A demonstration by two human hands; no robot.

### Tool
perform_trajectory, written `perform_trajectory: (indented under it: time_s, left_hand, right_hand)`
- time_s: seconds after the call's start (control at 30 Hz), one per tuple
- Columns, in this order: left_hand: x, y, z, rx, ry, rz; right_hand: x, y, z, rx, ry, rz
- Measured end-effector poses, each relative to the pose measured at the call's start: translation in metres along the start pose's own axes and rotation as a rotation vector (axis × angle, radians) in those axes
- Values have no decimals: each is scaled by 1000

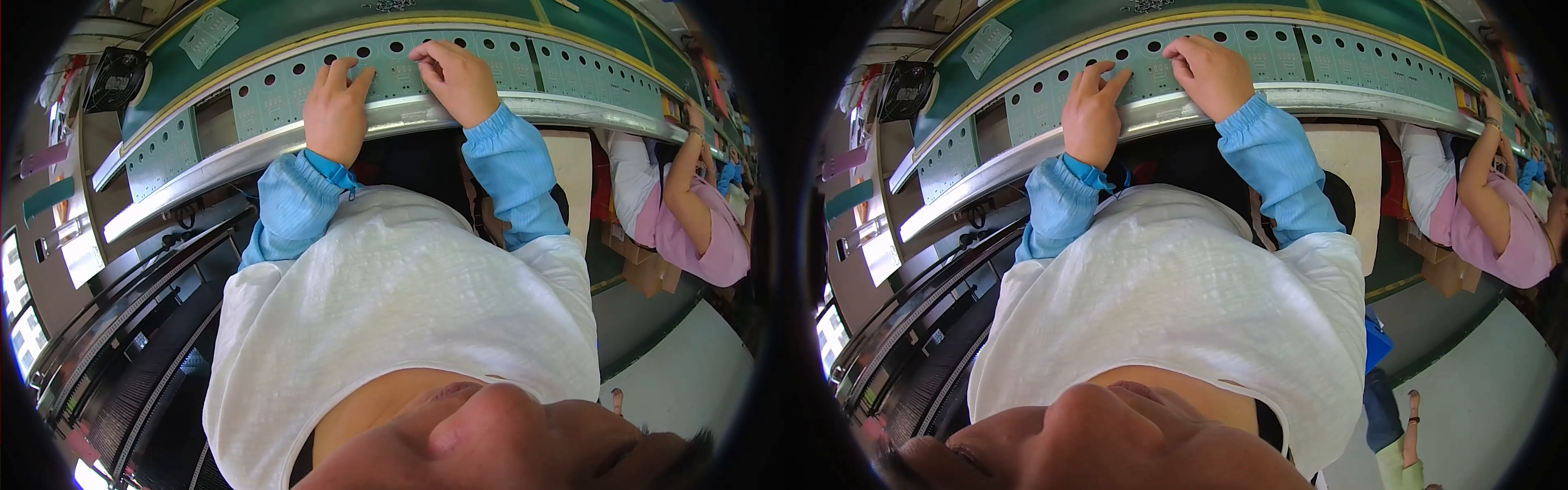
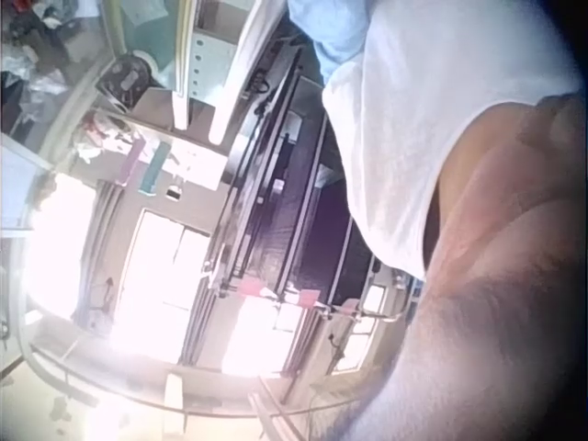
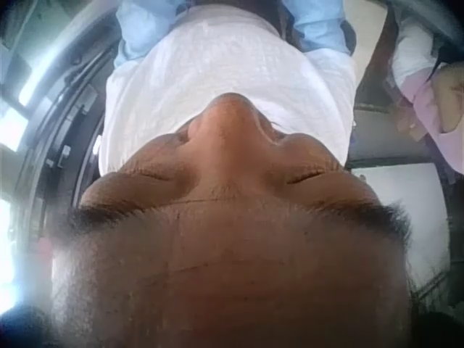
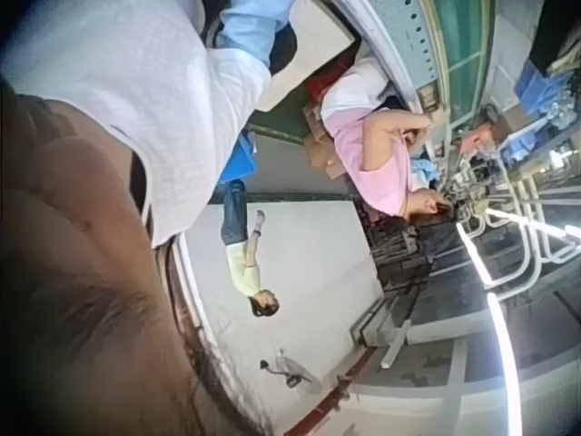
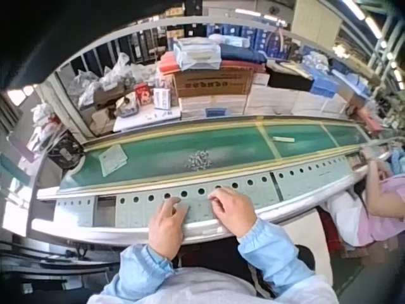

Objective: The person assembles electronic components by picking up small metal pins from a blue tote and inserting them into holes on a circuit board by hand.

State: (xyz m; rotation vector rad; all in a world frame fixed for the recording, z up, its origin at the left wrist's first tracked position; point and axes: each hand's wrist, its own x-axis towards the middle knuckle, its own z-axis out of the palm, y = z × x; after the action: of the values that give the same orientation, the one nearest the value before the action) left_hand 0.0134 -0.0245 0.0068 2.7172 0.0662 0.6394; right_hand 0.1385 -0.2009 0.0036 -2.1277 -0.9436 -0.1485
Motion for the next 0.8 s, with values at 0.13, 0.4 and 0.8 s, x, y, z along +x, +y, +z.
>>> perform_trajectory:
  time_s: [0.13, 0.4, 0.8]
  left_hand:
    - [3, -3, -1, 54, -12, 14]
    - [-3, -3, -3, 69, -25, 25]
    - [-4, -17, -7, -108, -24, 19]
  right_hand:
    - [0, -8, 2, -69, -57, -31]
    - [3, -19, 16, -94, -57, -2]
    - [2, -26, 19, -154, -55, -25]
